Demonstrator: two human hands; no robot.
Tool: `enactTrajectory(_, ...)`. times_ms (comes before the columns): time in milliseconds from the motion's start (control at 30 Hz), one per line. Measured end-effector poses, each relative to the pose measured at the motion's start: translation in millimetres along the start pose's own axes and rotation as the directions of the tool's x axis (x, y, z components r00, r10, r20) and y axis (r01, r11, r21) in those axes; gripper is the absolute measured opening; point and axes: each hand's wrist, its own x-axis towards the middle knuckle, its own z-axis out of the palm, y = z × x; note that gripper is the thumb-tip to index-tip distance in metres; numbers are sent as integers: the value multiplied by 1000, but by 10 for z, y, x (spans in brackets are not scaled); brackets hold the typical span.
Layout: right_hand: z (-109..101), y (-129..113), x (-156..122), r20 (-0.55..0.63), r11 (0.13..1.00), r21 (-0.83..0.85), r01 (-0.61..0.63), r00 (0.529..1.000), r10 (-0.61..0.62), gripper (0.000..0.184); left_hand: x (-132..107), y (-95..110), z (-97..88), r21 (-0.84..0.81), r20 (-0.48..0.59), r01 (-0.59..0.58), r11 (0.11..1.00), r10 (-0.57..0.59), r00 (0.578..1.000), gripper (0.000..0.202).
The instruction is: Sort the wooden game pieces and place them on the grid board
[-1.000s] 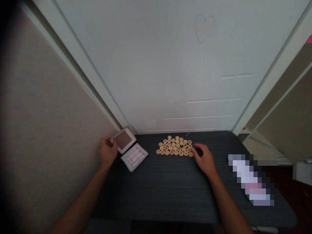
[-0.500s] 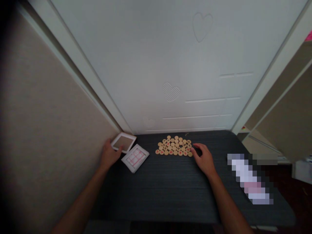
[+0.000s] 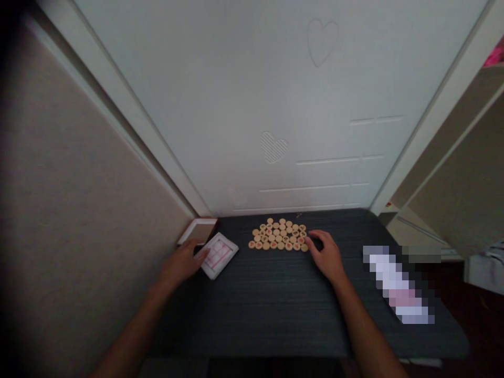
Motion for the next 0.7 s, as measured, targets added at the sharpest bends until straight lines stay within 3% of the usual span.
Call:
enactTrajectory(267,2,12,8,-5,1000,-2,17,1000,-17,41,-14,-9,164,18,6,-78,997,78,997,53)
enactTrajectory(700,-2,-8,10,-6,1000,12,11,1000,-11,42,275,16,253,18,11,-4,1000,4,1000,63)
